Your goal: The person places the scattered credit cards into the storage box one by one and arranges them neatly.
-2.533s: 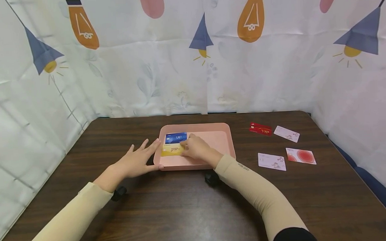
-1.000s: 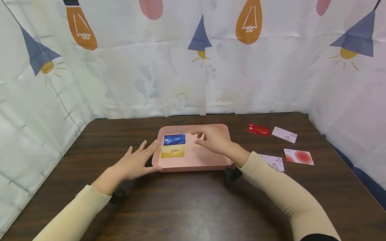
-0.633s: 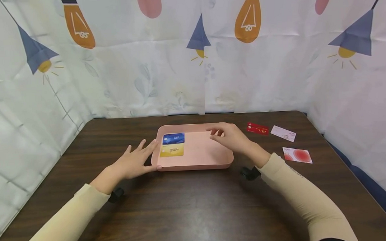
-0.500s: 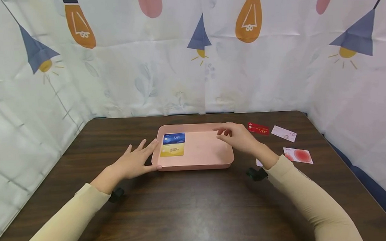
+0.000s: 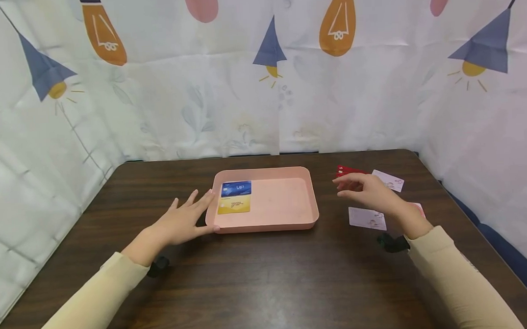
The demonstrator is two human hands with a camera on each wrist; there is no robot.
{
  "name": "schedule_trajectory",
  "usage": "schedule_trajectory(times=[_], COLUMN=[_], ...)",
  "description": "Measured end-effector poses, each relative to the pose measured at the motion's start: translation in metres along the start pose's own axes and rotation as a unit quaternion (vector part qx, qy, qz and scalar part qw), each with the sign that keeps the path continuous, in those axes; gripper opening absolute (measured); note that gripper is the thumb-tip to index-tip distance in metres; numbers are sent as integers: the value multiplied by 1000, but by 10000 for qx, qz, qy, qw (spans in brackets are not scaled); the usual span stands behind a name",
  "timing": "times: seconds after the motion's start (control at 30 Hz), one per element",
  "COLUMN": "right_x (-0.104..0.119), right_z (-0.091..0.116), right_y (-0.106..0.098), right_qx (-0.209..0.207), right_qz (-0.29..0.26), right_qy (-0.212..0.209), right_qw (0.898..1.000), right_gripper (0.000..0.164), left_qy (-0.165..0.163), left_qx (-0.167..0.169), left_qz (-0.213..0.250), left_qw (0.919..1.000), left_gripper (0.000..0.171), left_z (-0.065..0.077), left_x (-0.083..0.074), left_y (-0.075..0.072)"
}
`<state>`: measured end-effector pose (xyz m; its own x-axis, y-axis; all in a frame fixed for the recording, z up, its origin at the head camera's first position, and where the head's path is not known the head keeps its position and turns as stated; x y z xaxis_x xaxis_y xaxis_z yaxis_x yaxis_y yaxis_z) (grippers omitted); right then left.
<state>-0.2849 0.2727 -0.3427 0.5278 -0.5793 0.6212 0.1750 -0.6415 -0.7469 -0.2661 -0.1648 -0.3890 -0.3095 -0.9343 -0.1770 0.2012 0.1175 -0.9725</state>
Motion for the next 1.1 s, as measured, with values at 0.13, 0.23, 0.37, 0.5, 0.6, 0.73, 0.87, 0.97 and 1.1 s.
schedule_trajectory(times=[0.13,0.23,0.37,0.5,0.6,0.73,0.87,0.97,1.1], right_x=[-13,-24,-38,-53,-62,-69,-72,-73,-75], right_z=[15,25,36,44,49,54,58,59,59], right_y=[-6,-7,-9,-10,-11,-9,-5,-4,-5], right_qx=[268,488,656,782,833,989,1224,1309,1353], right_qz=[-113,-290,-257,-198,-182,-367,-665,-682,-582], right_qy=[267,477,601,859,1022,1119,1239,1313,1322], right_qw=[9992,9972,9957,9930,9911,9881,9825,9803,9802], right_gripper=[36,39,40,41,41,41,42,42,43], left_qy=[-27,-42,-46,-39,-47,-43,-29,-17,14], left_qx=[-9,8,25,19,16,35,49,25,-14], left_qz=[11,43,94,94,105,117,112,113,139], left_qw=[10000,10000,9999,9999,9999,9999,9999,9999,9999], left_gripper=[103,104,105,106,106,107,107,106,104], left_z=[1,1,1,2,3,4,3,2,0], left_x=[2,3,3,2,2,1,0,0,0], left_y=[0,1,2,1,1,1,1,1,0])
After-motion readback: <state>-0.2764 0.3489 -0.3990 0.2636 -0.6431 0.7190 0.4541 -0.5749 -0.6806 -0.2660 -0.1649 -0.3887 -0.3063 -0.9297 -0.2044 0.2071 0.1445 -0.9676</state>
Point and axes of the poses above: each hand's wrist, its own z-axis away from the middle knuckle, its own y-axis out of the palm, x = y × z, the point moved 6 cm from there along -z, towards the middle knuckle, and after that the axes turned 5 degrees about -y, right-handed, at the moved point
